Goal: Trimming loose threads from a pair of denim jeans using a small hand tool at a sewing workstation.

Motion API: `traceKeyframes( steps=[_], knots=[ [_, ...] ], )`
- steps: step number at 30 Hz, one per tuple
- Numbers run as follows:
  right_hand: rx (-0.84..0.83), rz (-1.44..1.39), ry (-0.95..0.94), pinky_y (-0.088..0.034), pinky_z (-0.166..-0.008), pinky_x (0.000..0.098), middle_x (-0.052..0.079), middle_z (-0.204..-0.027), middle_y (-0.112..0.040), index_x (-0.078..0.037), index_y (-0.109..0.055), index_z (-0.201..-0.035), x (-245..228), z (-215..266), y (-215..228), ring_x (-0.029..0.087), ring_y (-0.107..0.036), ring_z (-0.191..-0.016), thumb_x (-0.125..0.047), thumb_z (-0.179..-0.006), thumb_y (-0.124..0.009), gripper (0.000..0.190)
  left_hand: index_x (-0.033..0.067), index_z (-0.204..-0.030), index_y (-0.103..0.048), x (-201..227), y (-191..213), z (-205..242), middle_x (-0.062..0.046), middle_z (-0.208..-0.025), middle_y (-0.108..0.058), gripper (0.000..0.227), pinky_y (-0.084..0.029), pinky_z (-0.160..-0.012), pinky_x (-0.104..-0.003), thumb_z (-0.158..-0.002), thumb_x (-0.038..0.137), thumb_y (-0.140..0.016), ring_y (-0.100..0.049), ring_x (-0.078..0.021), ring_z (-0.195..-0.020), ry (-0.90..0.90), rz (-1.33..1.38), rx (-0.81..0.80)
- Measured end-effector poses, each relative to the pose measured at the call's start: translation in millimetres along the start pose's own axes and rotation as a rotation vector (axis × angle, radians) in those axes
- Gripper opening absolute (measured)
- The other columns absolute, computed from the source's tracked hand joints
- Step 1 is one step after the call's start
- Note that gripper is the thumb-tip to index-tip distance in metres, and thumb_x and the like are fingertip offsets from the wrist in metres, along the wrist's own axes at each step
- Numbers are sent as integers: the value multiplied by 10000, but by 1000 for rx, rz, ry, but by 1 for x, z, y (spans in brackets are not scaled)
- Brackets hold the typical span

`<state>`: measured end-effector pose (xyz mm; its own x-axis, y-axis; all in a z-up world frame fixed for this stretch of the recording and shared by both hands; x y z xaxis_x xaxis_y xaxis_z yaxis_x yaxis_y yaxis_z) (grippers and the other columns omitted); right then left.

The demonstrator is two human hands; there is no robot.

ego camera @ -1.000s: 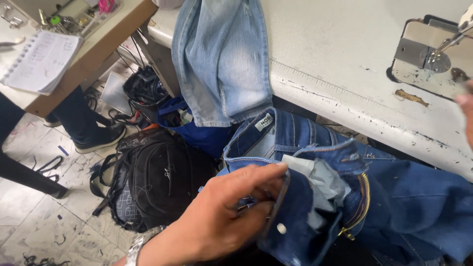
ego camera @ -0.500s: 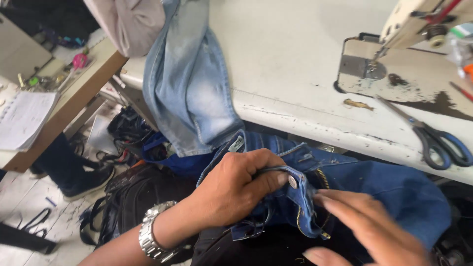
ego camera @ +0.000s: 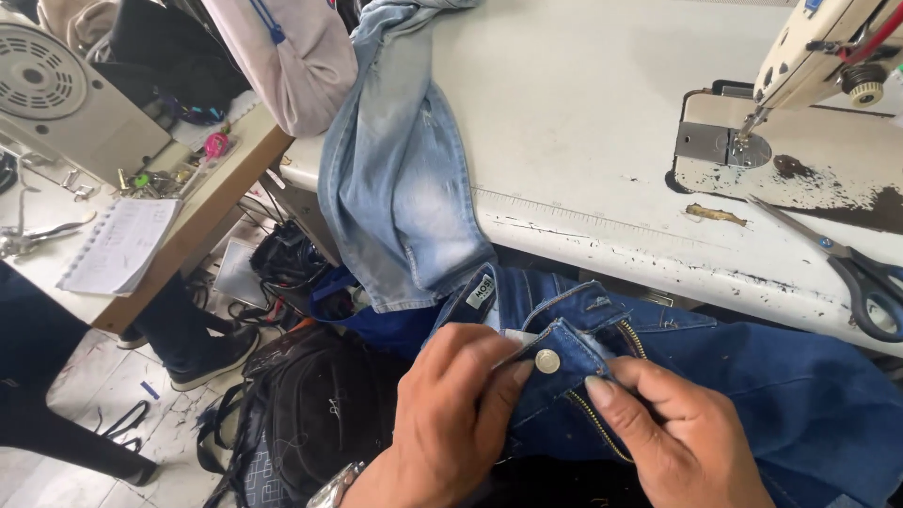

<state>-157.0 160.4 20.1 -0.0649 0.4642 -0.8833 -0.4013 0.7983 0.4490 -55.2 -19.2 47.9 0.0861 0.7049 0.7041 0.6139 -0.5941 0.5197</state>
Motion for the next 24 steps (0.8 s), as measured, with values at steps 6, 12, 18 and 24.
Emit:
traceKeyframes(
  steps=[6,12,18,24],
  knots=[
    [-28,-42,53,-485,-665,271,-7,-690,-660,-72,-846,-779,-8,-2,-4,92,-562,-713,-233,-887,-786,203,64,-1122,-662,43,9,-4,-112,-1113,-623,186,-540,-777,-386,-1047,233,-647,-674,-293,-964,-691,-336,70],
    [-115,-13,42,-443,-643,294,-2,-682,-532,-76,-755,-734,-7,-8,-6,130,-492,-686,-285,-964,-737,312,-86,-1190,-581,40,5,-16,-177,-1078,-538,195,-472,-691,-423,-1061,27,-489,-560,-336,-885,-696,-352,-219],
    [-130,53,189,-443,-594,297,-17,-631,-508,-120,-696,-707,-3,-13,-9,123,-481,-619,-326,-980,-697,342,-22,-1149,-586,33,3,-23,-117,-984,-516,125,-470,-654,-384,-1048,20,-525,-510,-267,-772,-690,-376,-286],
    [-180,56,234,-411,-565,309,-28,-613,-474,-126,-656,-684,-5,-14,-8,123,-454,-591,-324,-999,-681,373,-20,-1210,-594,25,7,-34,-122,-942,-510,204,-478,-675,-428,-1020,18,-534,-519,-296,-748,-675,-285,-419]
  ],
)
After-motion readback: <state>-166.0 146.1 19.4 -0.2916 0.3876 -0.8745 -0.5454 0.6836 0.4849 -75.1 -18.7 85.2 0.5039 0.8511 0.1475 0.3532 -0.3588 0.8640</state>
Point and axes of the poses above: each hand's wrist, its own z-axis away from the middle knuckle, its own y-axis out of the back of the hand, x = y × z, the point moved 4 cm from there along -z, towards the middle knuckle
